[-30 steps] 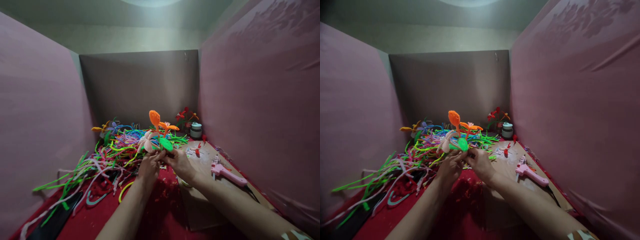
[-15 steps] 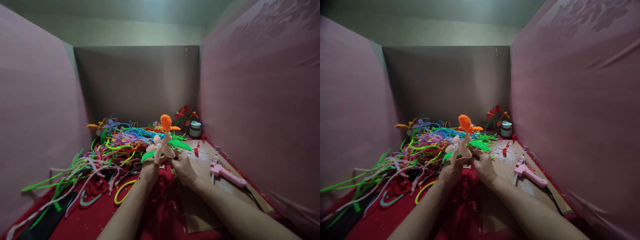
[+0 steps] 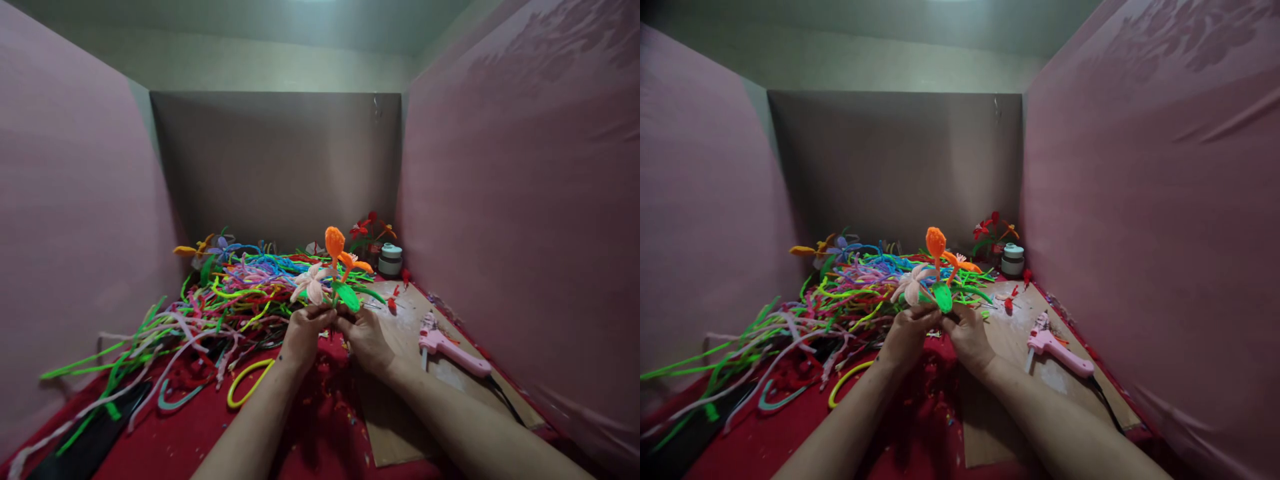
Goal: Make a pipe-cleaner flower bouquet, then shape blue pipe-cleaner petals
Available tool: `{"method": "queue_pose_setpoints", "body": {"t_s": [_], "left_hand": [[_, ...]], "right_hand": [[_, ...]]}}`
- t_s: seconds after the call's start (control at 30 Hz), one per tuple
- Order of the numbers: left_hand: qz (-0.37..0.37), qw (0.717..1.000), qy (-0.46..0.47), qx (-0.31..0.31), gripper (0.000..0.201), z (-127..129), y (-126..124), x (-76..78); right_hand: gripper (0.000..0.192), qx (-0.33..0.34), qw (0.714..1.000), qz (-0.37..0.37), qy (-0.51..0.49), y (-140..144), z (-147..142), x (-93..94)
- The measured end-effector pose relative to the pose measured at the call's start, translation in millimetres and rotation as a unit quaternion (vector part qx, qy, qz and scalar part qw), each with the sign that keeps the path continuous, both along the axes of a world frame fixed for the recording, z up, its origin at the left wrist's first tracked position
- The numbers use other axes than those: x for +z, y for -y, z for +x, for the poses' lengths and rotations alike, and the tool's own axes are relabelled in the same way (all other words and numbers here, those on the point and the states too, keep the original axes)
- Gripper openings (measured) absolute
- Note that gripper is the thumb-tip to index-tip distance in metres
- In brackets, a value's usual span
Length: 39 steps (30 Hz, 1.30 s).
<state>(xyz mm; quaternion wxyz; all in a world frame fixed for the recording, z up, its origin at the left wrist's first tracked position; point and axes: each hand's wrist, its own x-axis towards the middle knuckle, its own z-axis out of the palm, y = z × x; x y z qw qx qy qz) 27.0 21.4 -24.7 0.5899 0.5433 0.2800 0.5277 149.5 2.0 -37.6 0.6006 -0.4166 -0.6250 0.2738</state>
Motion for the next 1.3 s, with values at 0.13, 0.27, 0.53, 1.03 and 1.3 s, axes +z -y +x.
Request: {"method": "queue_pose_setpoints", "body": {"t_s": [0.13,0.27,0.53,1.03,1.3], "left_hand": [[-0.004,1.000,0.030,-0.008,0.021,0.7,-4.8,-6.9],[0.002,0.999,0.046,-0.021,0.015,-0.1,-8.6,-12.6],[-0.002,0.998,0.061,-0.020,0.013,-0.8,-5.3,-11.2],[-0.018,0.999,0.042,0.020,0.013,0.0,-4.1,-6.2],[-0.002,0.997,-0.013,0.074,0.020,-2.2,7.2,13.9]], "right_hand": [[0.011,-0.008,1.000,-0.012,0.017,0.8,-0.4,0.1],[0.013,0.009,0.999,-0.029,0.011,3.3,-1.2,2.3],[0.011,0.010,0.999,-0.033,-0.017,3.4,-2.0,-1.0],[0.014,0.018,0.999,-0.026,-0.009,2.8,-4.8,-0.7],[0.012,-0.041,0.999,0.012,-0.024,11.4,5.2,15.3]]}}
